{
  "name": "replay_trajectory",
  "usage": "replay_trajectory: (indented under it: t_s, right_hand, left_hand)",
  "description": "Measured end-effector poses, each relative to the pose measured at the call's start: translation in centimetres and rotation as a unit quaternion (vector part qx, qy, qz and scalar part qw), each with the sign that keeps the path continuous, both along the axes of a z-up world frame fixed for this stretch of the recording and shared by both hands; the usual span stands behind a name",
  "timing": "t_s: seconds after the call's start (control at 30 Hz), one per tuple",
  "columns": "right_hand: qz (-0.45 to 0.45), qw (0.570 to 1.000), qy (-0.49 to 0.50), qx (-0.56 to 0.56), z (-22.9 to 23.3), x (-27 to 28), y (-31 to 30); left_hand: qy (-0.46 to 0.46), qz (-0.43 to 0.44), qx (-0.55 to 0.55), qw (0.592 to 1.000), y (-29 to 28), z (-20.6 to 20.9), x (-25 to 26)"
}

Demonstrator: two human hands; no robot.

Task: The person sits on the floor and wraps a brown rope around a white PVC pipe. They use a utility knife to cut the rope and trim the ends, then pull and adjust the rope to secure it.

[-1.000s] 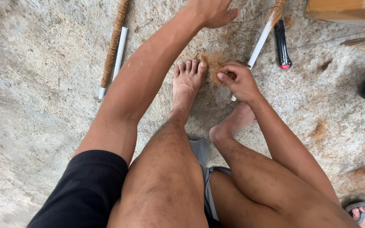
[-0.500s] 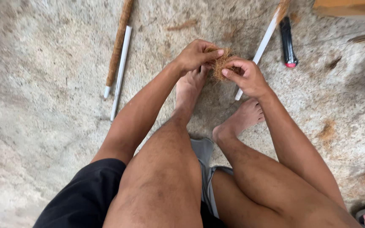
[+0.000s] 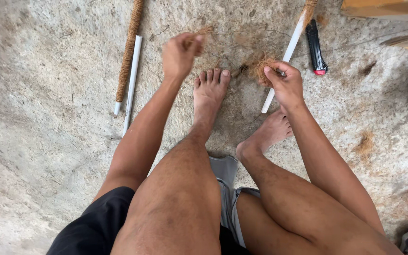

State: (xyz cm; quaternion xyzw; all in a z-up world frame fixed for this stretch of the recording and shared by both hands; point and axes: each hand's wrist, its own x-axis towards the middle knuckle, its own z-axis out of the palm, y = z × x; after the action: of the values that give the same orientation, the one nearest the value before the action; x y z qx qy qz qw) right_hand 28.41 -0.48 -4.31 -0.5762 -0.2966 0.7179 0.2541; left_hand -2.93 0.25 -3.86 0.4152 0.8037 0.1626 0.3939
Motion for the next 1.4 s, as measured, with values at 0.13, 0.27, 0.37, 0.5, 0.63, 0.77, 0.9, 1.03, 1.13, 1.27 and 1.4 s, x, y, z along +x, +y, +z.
replay_trajectory:
  t_s: [0.13, 0.27, 0.37, 0.5, 0.63, 0.77, 0.9, 1.03, 1.13, 1.27, 1.4]
  right_hand:
    - [0.063, 0.981, -0.153, 0.105, 0.7, -0.3, -0.5]
    - [0.037, 0.989, -0.137, 0.051, 2.2, -0.8, -0.2]
    - [-0.005, 0.986, -0.124, 0.115, 4.0, -1.0, 0.2]
    - [-0.080, 0.964, -0.078, 0.242, 6.5, -0.8, 1.2]
    - [-0.112, 0.977, 0.112, 0.144, 8.4, -0.4, 2.1]
    - [-0.133, 0.958, 0.252, 0.046, 9.6, 0.2, 2.2]
    - [-0.168, 0.939, 0.300, 0.002, 9.5, 0.7, 2.2]
    - [-0.145, 0.950, 0.275, -0.002, 8.9, 0.6, 2.2]
    - [-0.091, 0.974, 0.206, 0.020, 8.9, 0.1, 2.1]
    - [-0.053, 0.993, 0.076, 0.074, 9.2, -1.0, 2.1]
    - [-0.066, 0.991, -0.031, 0.115, 8.8, -2.2, 2.1]
  left_hand:
    - [0.161, 0.020, -0.013, 0.987, -0.3, 1.7, -3.1]
    - [0.003, 0.018, 0.068, 0.998, -0.4, 3.5, -4.8]
    - [-0.048, 0.094, 0.090, 0.990, 0.3, 4.1, -3.9]
    - [-0.175, 0.077, 0.127, 0.973, 0.6, 4.0, 0.8]
    - [-0.266, 0.069, 0.113, 0.955, 1.0, 3.8, 6.2]
    - [-0.331, 0.048, 0.051, 0.941, 1.2, 4.3, 9.0]
    - [-0.541, -0.012, 0.034, 0.840, 0.2, 5.2, 9.2]
    - [-0.592, -0.021, -0.003, 0.806, -0.1, 5.4, 9.5]
    - [-0.579, 0.035, 0.030, 0.814, 0.2, 5.2, 10.1]
    - [-0.438, 0.013, 0.088, 0.895, 0.6, 5.6, 10.6]
    - [-0.347, 0.013, 0.124, 0.929, 0.6, 6.4, 10.8]
